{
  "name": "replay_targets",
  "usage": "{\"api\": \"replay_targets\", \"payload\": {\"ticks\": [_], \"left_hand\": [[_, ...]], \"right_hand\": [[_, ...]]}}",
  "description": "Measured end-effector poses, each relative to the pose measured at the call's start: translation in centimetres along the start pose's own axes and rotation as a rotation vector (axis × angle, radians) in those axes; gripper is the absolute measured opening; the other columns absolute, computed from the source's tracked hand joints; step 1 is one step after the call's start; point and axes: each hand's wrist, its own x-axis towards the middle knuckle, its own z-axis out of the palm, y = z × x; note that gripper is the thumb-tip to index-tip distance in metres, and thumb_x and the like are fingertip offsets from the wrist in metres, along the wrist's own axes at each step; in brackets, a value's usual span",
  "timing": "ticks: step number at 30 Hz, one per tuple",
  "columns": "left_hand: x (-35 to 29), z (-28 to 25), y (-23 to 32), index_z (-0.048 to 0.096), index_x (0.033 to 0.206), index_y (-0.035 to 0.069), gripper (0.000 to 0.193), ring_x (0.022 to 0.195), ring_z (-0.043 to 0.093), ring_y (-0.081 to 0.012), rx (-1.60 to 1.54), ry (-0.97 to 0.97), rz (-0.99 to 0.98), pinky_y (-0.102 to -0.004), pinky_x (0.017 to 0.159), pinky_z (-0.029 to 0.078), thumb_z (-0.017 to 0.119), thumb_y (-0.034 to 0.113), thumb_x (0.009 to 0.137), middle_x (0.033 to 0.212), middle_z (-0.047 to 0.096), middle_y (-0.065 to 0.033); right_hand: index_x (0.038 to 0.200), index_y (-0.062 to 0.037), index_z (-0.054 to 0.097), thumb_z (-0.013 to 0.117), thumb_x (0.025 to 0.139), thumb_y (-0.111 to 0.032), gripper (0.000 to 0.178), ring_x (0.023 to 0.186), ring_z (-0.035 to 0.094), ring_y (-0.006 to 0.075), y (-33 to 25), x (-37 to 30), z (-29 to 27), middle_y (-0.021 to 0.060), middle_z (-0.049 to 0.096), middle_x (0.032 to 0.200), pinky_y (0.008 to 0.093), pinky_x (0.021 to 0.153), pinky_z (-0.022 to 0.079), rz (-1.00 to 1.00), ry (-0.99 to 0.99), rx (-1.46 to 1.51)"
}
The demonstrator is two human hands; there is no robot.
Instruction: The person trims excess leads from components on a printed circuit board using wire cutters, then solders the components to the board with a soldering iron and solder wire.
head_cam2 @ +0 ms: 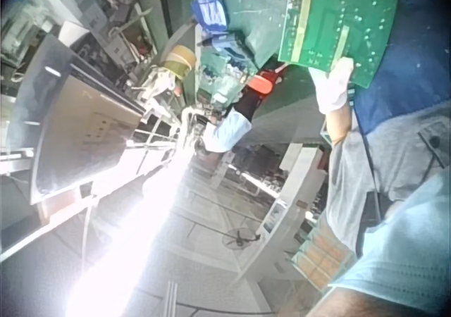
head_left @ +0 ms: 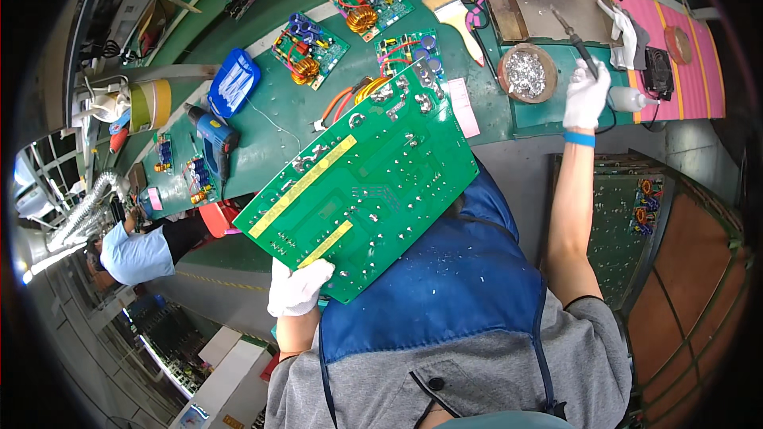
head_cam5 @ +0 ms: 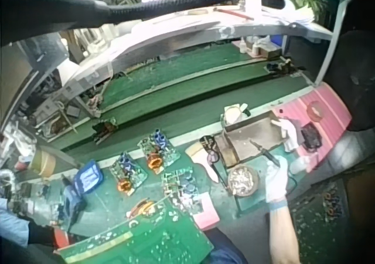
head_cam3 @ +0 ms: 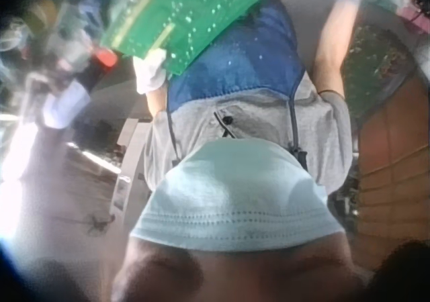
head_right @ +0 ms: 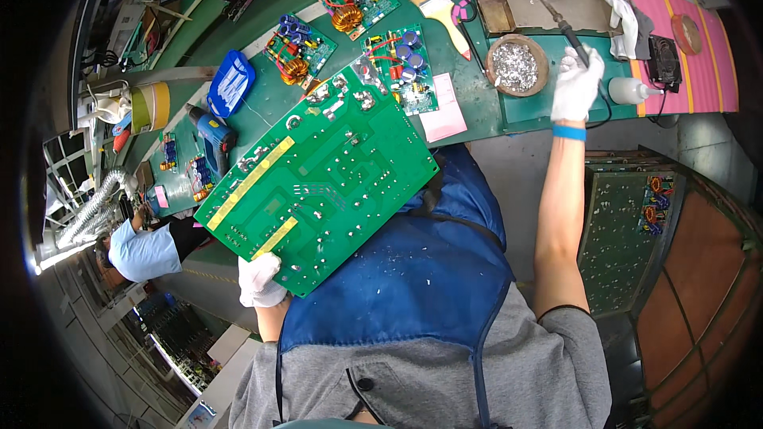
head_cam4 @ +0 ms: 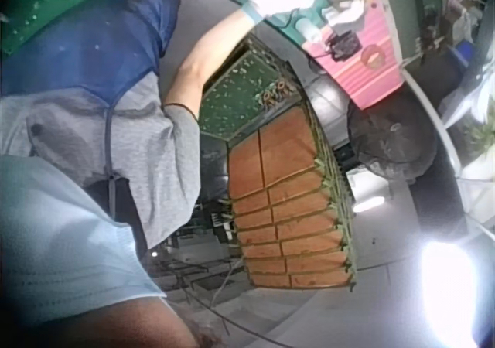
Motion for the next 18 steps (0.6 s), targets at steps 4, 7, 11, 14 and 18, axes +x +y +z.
{"api": "replay_targets", "payload": {"ticks": [4,7,11,14,18], "left_hand": [[1.3,1.5,0.1,0.038,0.126,-0.001,0.061,0.101,0.055,-0.0194,0.19,-0.042,-0.063,-0.0301,0.085,0.046,0.062,-0.009,0.071,0.117,0.053,-0.0117],[2.6,3.8,1.0,0.037,0.127,0.001,0.059,0.103,0.055,-0.0188,0.238,-0.082,-0.142,-0.0296,0.085,0.046,0.06,-0.009,0.074,0.117,0.053,-0.0118],[3.7,1.0,-1.9,0.033,0.129,0.002,0.061,0.102,0.055,-0.0177,0.795,-0.318,0.071,-0.0289,0.082,0.048,0.058,-0.012,0.075,0.117,0.052,-0.0106],[3.0,0.6,-2.9,0.033,0.128,0.002,0.059,0.1,0.056,-0.0174,0.366,-0.282,0.014,-0.0282,0.08,0.049,0.058,-0.011,0.076,0.115,0.053,-0.0107],[4.6,-2.9,-5.5,0.051,0.106,0.002,0.039,0.082,0.06,-0.019,1.156,-0.509,0.975,-0.031,0.072,0.049,0.064,-0.006,0.07,0.097,0.06,-0.0088]], "right_hand": [[0.13,0.0056,0.036,0.028,0.095,-0.036,0.054,0.098,0.056,0.0294,-5.5,-8.6,7.6,0.0268,0.049,0.116,0.0355,0.084,0.046,0.014,-0.166,-0.109],[0.128,0.0096,0.035,0.024,0.096,-0.037,0.058,0.102,0.056,0.033,-8.0,-13.6,10.7,0.0289,0.046,0.121,0.0372,0.086,0.046,0.0,-0.181,-0.283],[0.12,0.007,0.04,0.042,0.093,-0.017,0.037,0.082,0.061,0.025,-8.7,-19.4,13.1,0.0226,0.057,0.099,0.0359,0.075,0.051,-0.198,-0.297,-0.451],[0.108,0.0,0.041,0.046,0.09,-0.017,0.026,0.067,0.057,0.0212,-8.7,-21.9,14.0,0.0182,0.048,0.101,0.0338,0.059,0.049,-0.25,-0.408,-0.549],[0.11,0.01,0.046,0.05,0.087,-0.012,0.032,0.065,0.059,0.0224,-8.4,-23.3,16.1,0.0202,0.058,0.082,0.0332,0.06,0.052,-0.212,-0.458,-0.397]]}}
